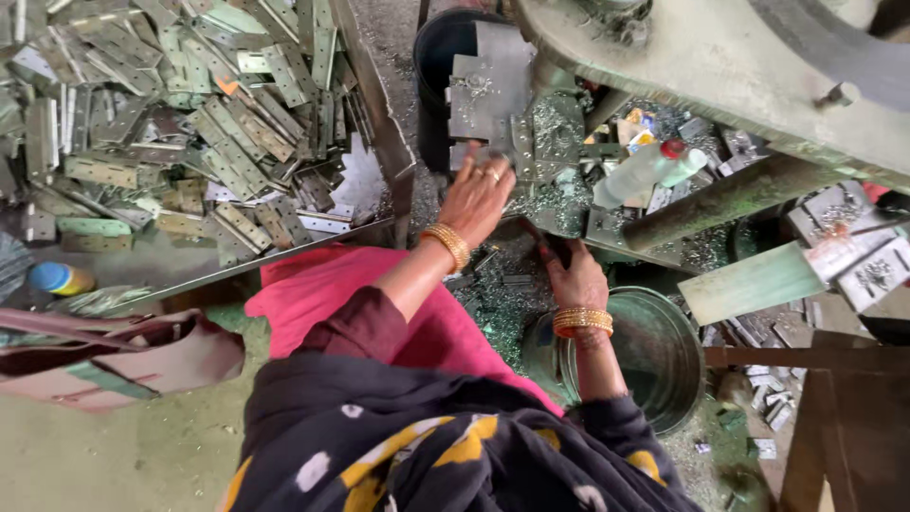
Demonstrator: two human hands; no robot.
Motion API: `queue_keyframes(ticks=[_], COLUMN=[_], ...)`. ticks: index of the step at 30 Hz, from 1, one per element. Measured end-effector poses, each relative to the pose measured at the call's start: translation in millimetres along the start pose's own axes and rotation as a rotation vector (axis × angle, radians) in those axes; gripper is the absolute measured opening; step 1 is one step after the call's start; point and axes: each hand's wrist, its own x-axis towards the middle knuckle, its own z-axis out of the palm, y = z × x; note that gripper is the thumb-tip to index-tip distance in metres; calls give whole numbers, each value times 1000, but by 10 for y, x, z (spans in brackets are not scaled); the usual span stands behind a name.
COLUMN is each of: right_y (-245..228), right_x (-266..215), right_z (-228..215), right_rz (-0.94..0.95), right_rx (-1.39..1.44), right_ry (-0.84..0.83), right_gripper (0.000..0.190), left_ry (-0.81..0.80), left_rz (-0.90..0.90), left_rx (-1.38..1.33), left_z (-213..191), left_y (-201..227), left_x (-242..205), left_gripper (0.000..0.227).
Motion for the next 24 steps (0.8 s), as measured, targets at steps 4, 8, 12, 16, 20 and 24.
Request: queue_keyframes(ticks=[4,8,12,16,20,24], right_y=[-93,81,72,-93,-255,-349], right_x=[7,-71,63,123,180,227], right_z=[-20,51,19,-71,-251,-315], right_rz=[7,-4,-55,-148,-167,-123], right_rx=[4,-4,7,-32,-85,-94], right_ry=[-18,-33,-25,-49,-82,-119], right_gripper=[46,49,55,49,45,46], left_ry=[225,283,344,477,386,367], left_rz=[-4,-151,-272,-38,81,-57], left_rx=[-443,-108,118,275,-50,-396], left_z=[-212,-286,-37,347,381,120], left_y=[52,299,303,128,-85,-89], left_x=[285,769,443,45,190,460], left_gripper=[37,40,61,34,24,30])
